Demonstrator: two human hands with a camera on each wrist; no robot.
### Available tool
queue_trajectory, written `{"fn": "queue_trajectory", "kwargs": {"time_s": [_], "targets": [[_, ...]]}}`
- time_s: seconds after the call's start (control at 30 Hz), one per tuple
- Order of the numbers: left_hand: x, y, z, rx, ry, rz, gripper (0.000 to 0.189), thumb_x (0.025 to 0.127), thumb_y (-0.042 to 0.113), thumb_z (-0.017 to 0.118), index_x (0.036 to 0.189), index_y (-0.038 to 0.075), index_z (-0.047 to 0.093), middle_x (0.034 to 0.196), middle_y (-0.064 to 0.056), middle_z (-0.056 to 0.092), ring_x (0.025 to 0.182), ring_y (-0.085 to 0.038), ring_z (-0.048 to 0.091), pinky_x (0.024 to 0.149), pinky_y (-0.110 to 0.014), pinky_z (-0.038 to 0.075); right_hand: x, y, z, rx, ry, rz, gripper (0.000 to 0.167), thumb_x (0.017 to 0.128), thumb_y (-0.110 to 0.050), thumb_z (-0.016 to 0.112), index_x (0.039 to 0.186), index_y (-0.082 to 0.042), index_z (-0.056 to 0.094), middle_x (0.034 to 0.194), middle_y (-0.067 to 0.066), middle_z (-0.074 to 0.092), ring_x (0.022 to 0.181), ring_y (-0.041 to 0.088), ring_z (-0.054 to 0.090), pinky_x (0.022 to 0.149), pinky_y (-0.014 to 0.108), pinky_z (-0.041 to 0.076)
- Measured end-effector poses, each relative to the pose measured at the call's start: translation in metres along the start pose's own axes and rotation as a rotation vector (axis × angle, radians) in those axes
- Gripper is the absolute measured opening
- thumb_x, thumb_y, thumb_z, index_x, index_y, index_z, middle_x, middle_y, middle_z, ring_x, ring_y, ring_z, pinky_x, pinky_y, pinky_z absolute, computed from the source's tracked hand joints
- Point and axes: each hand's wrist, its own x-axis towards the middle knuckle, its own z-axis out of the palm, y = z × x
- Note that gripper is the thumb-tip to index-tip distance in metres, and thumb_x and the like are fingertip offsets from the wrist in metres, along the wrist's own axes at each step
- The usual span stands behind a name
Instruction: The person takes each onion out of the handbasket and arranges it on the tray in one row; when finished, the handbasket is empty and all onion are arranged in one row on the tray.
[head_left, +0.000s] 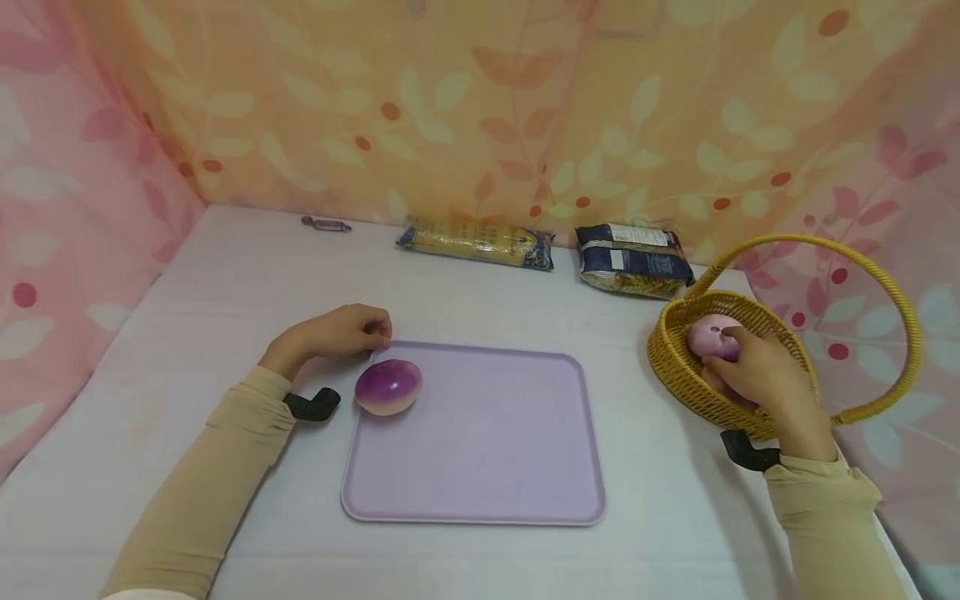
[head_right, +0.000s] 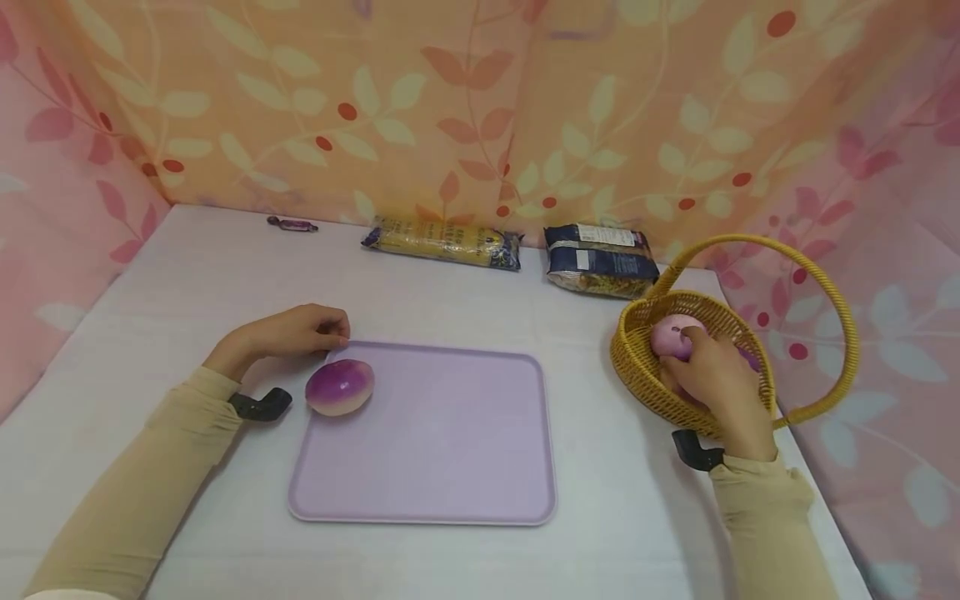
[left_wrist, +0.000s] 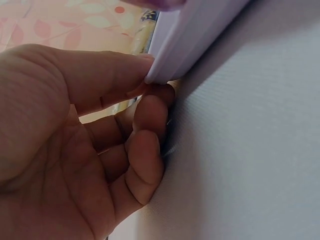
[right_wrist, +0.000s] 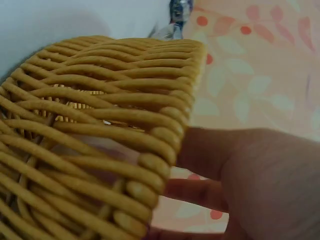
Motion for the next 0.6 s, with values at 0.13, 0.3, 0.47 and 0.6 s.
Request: {"fn": "queue_trajectory", "kwargs": {"time_s": [0.13,0.3,0.47,0.6], "targets": [[0.000,-0.001,0.001,0.001,0.003,-0.003,0.007,0.094,0.011,0.057,0.090,0.009,0.062,0.077,-0.002,0.057,0.072,-0.013,0.051,0.066,-0.027,0.042,0.005,0.000,0.006,0.000,0.035,0.048,0.067,0.093,-0.037,0.055,0.140,0.007,0.037,0.125,0.046,0.041,0.115,0.061,0.038,0.092,0.075,0.034],[-0.001,-0.001,0.002,-0.001,0.002,0.021,0.008,0.094,0.011,0.057,0.089,0.008,0.062,0.076,-0.002,0.056,0.072,-0.012,0.050,0.065,-0.026,0.041,0.006,0.000,0.011,0.011,0.055,0.106,0.061,0.089,-0.033,0.060,0.132,0.007,0.042,0.120,0.042,0.043,0.104,0.055,0.044,0.083,0.071,0.038],[0.000,-0.001,0.002,0.011,0.015,0.025,0.007,0.094,0.011,0.057,0.090,0.009,0.062,0.077,-0.002,0.057,0.073,-0.012,0.050,0.067,-0.026,0.042,0.002,-0.004,0.012,-0.003,0.022,0.127,0.071,0.089,-0.043,0.061,0.135,0.005,0.037,0.124,0.043,0.039,0.109,0.058,0.042,0.082,0.074,0.037],[0.000,-0.001,0.000,0.029,0.021,0.020,0.006,0.094,0.010,0.057,0.090,0.010,0.062,0.079,-0.002,0.058,0.076,-0.014,0.050,0.069,-0.028,0.042,-0.003,-0.006,0.011,-0.021,-0.018,0.148,0.083,0.091,-0.062,0.049,0.145,-0.001,0.029,0.128,0.048,0.035,0.113,0.063,0.039,0.079,0.076,0.037]]}}
